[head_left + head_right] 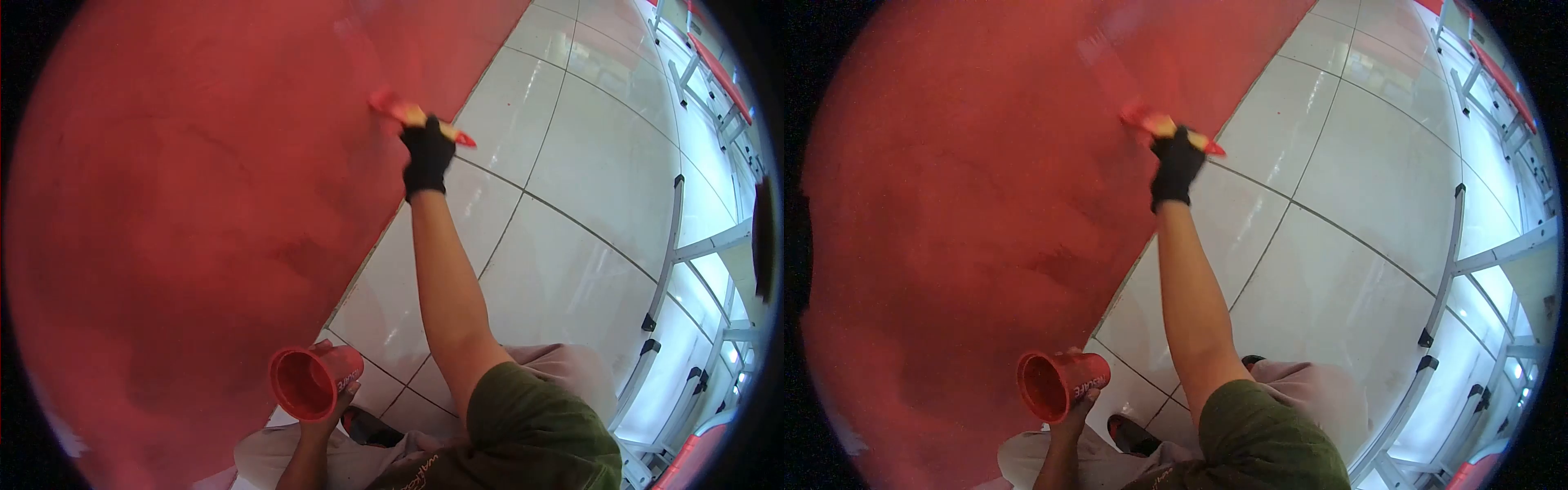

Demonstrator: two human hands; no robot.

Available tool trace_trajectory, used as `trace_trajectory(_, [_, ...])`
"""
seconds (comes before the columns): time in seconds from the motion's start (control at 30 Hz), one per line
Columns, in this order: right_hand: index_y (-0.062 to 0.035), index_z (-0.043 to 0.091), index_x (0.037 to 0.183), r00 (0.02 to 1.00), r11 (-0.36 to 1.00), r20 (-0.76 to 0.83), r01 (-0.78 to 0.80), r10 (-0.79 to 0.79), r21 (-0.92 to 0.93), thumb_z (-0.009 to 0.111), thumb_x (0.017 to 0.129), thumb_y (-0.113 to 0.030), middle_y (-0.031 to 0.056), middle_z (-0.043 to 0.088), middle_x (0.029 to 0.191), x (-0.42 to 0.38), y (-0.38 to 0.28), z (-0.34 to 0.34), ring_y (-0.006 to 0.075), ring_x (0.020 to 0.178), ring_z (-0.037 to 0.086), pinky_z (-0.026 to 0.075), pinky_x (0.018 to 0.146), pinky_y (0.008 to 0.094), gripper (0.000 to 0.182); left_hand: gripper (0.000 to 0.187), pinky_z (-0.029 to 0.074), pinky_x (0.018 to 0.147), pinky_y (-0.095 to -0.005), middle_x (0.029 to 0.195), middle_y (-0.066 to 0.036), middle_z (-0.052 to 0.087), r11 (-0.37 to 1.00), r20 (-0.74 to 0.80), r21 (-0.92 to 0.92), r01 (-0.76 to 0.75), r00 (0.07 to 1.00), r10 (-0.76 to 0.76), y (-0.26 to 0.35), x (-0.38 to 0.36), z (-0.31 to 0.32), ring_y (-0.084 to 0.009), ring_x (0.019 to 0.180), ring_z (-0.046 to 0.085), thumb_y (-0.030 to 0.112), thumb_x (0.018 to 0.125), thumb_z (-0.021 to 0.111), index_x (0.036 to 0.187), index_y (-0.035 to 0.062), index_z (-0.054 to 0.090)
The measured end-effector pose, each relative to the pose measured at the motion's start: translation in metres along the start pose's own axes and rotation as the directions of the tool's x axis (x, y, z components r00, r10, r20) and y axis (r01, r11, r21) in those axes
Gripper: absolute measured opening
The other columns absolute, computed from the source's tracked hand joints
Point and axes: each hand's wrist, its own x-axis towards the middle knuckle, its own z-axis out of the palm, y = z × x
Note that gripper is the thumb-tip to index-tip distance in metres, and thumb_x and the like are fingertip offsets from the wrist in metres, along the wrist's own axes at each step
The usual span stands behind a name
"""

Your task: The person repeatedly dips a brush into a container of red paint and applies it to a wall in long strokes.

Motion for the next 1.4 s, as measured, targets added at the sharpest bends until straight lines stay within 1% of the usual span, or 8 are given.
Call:
trace_trajectory(0.2, [-0.0035, 0.056, 0.086, 0.989, 0.926, -0.027, 0.129, -0.148, -0.355, 0.056, 0.086, -0.017, 0.0057, 0.059, 0.072, 0.001, -0.009, -0.017, 0.0133, 0.057, 0.055, 0.045, 0.051, 0.0252, 0.014, 0.076, 0.042, 0.094, -0.0386, 0.122, -0.012, 0.044, 0.998, -0.006, -0.061, -0.017, 1.000, 0.016, 0.007, -0.003, 0.001, -0.0239, 0.113, 0.046, 0.005, 0.061, 0.078, 0.124, 0.0055, 0.035])
trace_trajectory(0.27, [-0.0046, 0.056, 0.079, 0.920, 0.872, 0.251, 0.372, -0.301, -0.319, 0.054, 0.088, -0.019, 0.0010, 0.056, 0.068, 0.003, -0.025, 0.026, 0.0121, 0.056, 0.050, 0.039, 0.052, 0.0264, 0.017, 0.076, 0.042, 0.094, -0.0383, 0.122, -0.012, 0.044, 0.997, -0.014, -0.074, 0.012, 1.000, -0.013, 0.006, -0.005, 0.001, -0.0238, 0.113, 0.046, 0.004, 0.061, 0.078, 0.124, 0.0055, 0.035])
trace_trajectory(0.4, [-0.0014, 0.057, 0.089, 0.956, 0.970, 0.168, 0.238, -0.242, 0.044, 0.057, 0.086, -0.016, 0.0073, 0.060, 0.077, -0.020, -0.076, 0.063, 0.0155, 0.064, 0.059, 0.050, 0.056, 0.0281, 0.015, 0.076, 0.042, 0.094, -0.0382, 0.123, -0.012, 0.044, 0.999, 0.000, -0.048, 0.021, 1.000, -0.021, 0.005, -0.001, 0.002, -0.0239, 0.113, 0.045, 0.002, 0.061, 0.077, 0.124, 0.0055, 0.035])
trace_trajectory(0.63, [-0.0033, 0.056, 0.080, 0.975, 0.827, -0.050, 0.156, -0.217, -0.540, 0.053, 0.088, -0.022, 0.0036, 0.057, 0.068, 0.001, 0.012, -0.039, 0.0125, 0.062, 0.054, 0.043, 0.055, 0.0270, 0.021, 0.080, 0.042, 0.094, -0.0396, 0.123, -0.013, 0.043, 0.999, 0.014, -0.030, -0.043, 0.999, 0.043, -0.003, -0.003, -0.001, -0.0250, 0.114, 0.044, 0.003, 0.059, 0.079, 0.125, 0.0055, 0.033])
trace_trajectory(0.93, [-0.0006, 0.055, 0.091, 0.913, 0.962, 0.303, 0.260, -0.273, 0.085, 0.056, 0.085, -0.018, 0.0080, 0.060, 0.078, -0.018, -0.087, 0.092, 0.0165, 0.065, 0.060, 0.051, 0.061, 0.0282, 0.018, 0.080, 0.043, 0.093, -0.0394, 0.123, -0.013, 0.043, 1.000, 0.018, -0.023, 0.004, 1.000, -0.004, -0.006, -0.002, -0.001, -0.0249, 0.113, 0.045, 0.005, 0.059, 0.079, 0.124, 0.0056, 0.034])
trace_trajectory(1.13, [0.0008, 0.054, 0.097, 0.989, 0.991, -0.077, -0.131, 0.129, -0.028, 0.058, 0.085, -0.019, 0.0115, 0.061, 0.083, -0.016, -0.011, -0.011, 0.0197, 0.064, 0.061, 0.052, 0.058, 0.0302, 0.023, 0.079, 0.044, 0.092, -0.0383, 0.121, -0.013, 0.044, 0.999, 0.020, -0.037, -0.036, 0.999, 0.036, -0.001, -0.001, 0.003, -0.0243, 0.112, 0.046, 0.005, 0.058, 0.080, 0.123, 0.0054, 0.034])
trace_trajectory(1.3, [-0.0001, 0.056, 0.092, 0.982, 0.952, -0.175, -0.120, 0.072, -0.283, 0.058, 0.084, -0.019, 0.0091, 0.060, 0.078, -0.029, 0.006, -0.055, 0.0181, 0.062, 0.060, 0.050, 0.055, 0.0289, 0.021, 0.080, 0.043, 0.093, -0.0383, 0.122, -0.013, 0.044, 0.998, -0.004, -0.055, -0.034, 0.999, 0.033, 0.003, -0.005, 0.001, -0.0241, 0.112, 0.046, 0.005, 0.058, 0.080, 0.123, 0.0052, 0.035])
trace_trajectory(1.4, [-0.0019, 0.056, 0.085, 0.971, 0.913, 0.184, 0.212, -0.155, -0.347, 0.057, 0.086, -0.019, 0.0045, 0.058, 0.074, -0.026, -0.009, 0.004, 0.0118, 0.059, 0.055, 0.043, 0.052, 0.0253, 0.017, 0.080, 0.043, 0.093, -0.0382, 0.122, -0.013, 0.044, 0.998, 0.001, -0.024, -0.052, 0.999, 0.052, -0.005, -0.006, -0.002, -0.0242, 0.112, 0.046, 0.005, 0.057, 0.081, 0.123, 0.0050, 0.035])
